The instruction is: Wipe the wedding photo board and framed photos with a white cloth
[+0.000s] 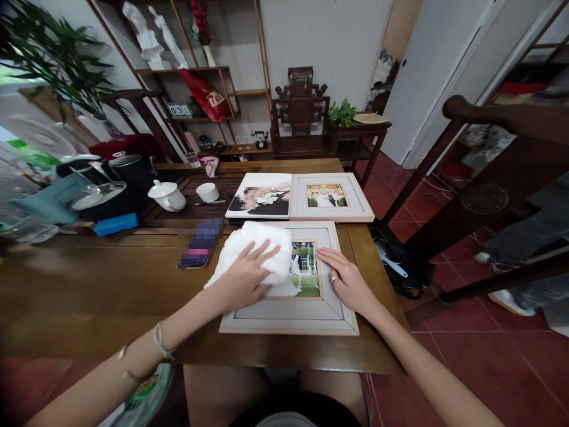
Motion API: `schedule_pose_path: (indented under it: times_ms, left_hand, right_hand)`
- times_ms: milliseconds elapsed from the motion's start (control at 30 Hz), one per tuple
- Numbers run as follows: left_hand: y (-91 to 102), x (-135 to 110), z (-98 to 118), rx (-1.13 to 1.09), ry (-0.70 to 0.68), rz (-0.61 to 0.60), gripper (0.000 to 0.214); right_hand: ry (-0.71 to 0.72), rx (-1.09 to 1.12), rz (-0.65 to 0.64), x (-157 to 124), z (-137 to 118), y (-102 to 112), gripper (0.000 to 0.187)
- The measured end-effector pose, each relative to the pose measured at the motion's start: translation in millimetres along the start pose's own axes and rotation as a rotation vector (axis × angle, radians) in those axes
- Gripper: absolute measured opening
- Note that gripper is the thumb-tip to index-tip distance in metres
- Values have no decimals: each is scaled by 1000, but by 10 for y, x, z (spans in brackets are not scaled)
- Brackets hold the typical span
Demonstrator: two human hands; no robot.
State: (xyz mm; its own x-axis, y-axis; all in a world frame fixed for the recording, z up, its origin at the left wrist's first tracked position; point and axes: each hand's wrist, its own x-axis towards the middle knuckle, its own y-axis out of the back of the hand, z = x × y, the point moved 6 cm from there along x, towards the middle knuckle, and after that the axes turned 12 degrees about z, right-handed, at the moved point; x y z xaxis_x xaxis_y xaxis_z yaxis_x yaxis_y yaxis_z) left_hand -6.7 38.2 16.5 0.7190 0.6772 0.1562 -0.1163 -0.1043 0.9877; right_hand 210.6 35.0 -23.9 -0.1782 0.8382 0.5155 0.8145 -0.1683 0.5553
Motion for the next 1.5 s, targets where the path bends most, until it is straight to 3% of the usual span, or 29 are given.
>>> schedule_pose_path:
  times_ms: [133, 233, 333, 533, 667, 767, 867, 967, 1067, 1167, 1367, 1500]
  left_hand:
    - [26, -294, 491, -99, -72, -59, 25]
    - [37, -400, 665, -124, -105, -34, 24]
    - [2, -305, 490, -108, -73, 16, 25]
    - [-10, 207, -236, 28, 42, 148, 28]
    - [-4, 337, -320, 41, 28, 125, 30]
    - [-41, 232, -114, -11, -2, 54, 27]
    - [-58, 25, 275, -90, -75, 12, 25]
    - [-32, -177, 689, -174, -179, 5, 26]
    - [-6, -250, 880, -193, -213, 28, 27]
    - [-51, -149, 772, -133, -152, 45, 27]
    - [-167, 320, 213, 24, 69, 152, 26]
    - [-184, 645, 175, -5, -99, 135, 30]
  right_hand:
    - [-9, -9, -1, -1, -4, -2, 60]
    - [-13, -12, -1, 2, -10, 0, 59]
    - [-6, -2, 2, 3, -15, 5, 59]
    - [7, 7, -6, 0, -2, 11, 62]
    - [10, 7, -8, 3, 2, 9, 60]
    - [17, 2, -1, 6, -1, 5, 60]
    - [21, 5, 7, 11, -6, 6, 60]
    - [11, 7, 7, 17, -10, 14, 60]
    - [8, 3, -12, 21, -18, 13, 60]
    - [10, 5, -4, 23, -21, 21, 59]
    - [40, 19, 9, 25, -37, 27, 58]
    - [48, -2, 15, 29, -59, 33, 56]
